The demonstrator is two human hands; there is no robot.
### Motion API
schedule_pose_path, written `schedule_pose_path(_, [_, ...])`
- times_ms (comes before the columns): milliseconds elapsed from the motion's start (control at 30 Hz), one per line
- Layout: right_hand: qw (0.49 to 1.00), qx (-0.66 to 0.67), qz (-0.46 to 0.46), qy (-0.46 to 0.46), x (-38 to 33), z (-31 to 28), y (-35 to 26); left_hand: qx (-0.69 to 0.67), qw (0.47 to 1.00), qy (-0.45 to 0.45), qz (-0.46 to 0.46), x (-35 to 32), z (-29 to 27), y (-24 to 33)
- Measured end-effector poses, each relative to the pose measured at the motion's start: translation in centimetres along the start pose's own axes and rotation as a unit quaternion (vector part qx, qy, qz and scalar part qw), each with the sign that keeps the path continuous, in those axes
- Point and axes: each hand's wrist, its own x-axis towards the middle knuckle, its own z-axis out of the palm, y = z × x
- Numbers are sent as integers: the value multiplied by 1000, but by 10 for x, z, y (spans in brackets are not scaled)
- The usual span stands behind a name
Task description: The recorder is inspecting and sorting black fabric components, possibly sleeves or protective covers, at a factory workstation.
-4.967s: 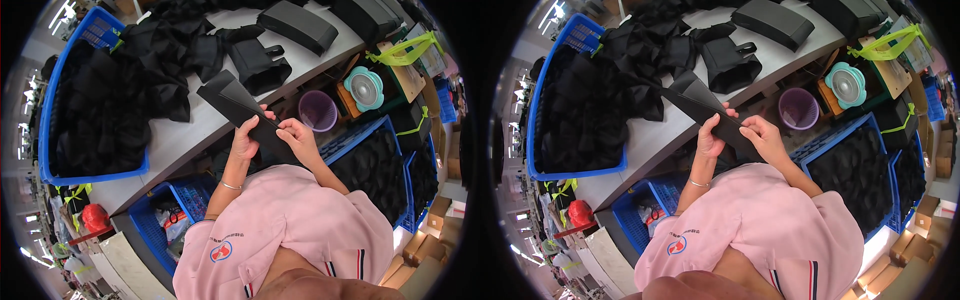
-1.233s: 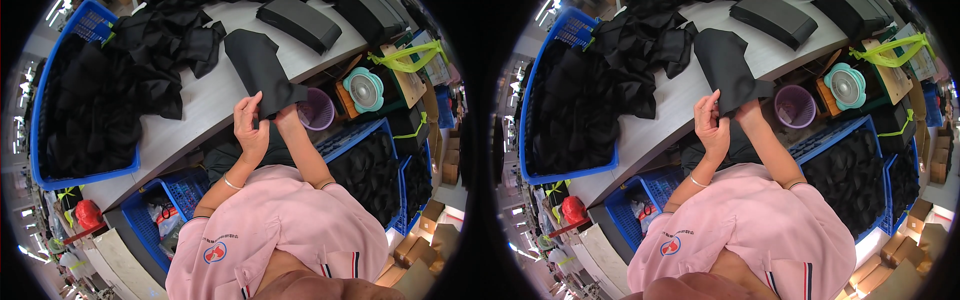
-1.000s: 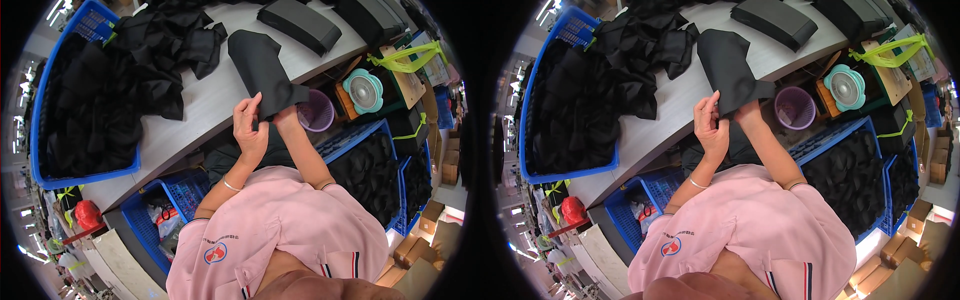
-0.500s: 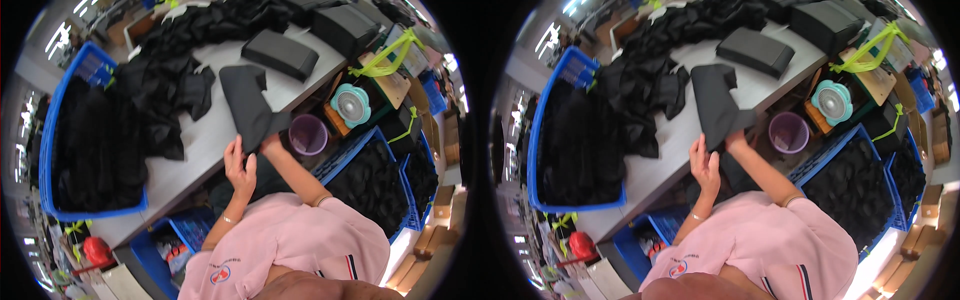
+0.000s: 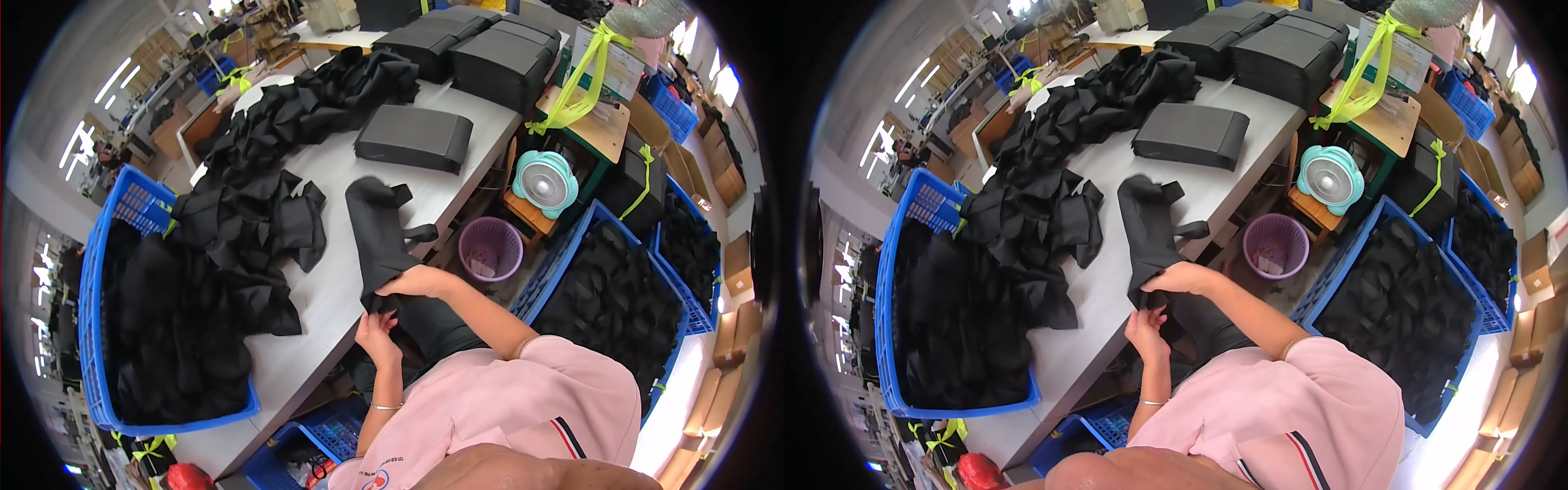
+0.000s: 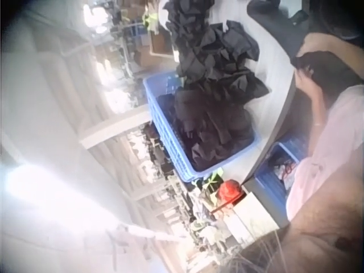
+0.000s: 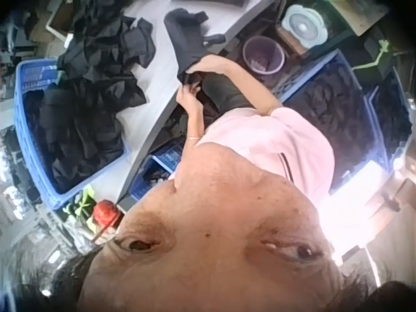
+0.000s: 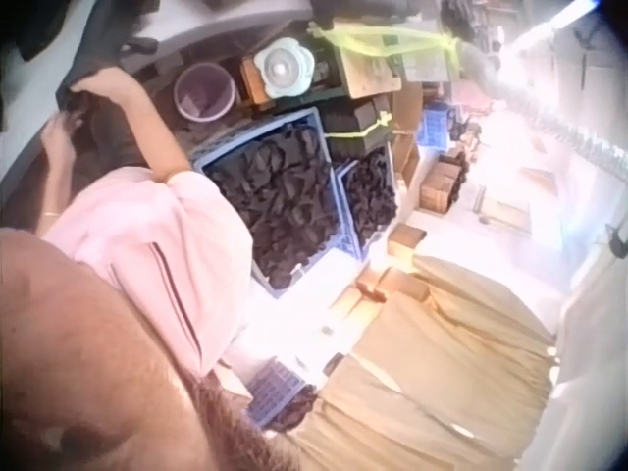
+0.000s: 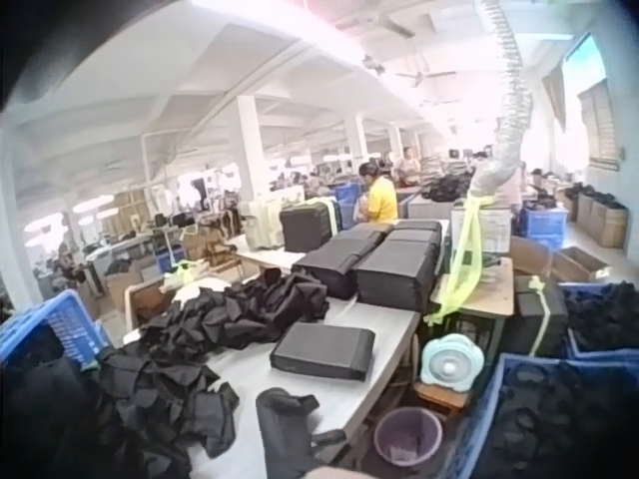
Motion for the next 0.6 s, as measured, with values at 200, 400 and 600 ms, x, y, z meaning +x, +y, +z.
schedule_pose_path(200, [885, -452, 7, 114, 5, 33, 27, -33, 995, -4, -97, 5, 7, -18])
schedule_pose_path(400, [855, -484, -81, 169, -5, 60, 48, -50, 988, -80, -121, 13, 16, -27])
schedule_pose_path(600, [890, -449, -6, 80, -6, 44, 34, -84, 975, -105, -175, 9, 30, -25])
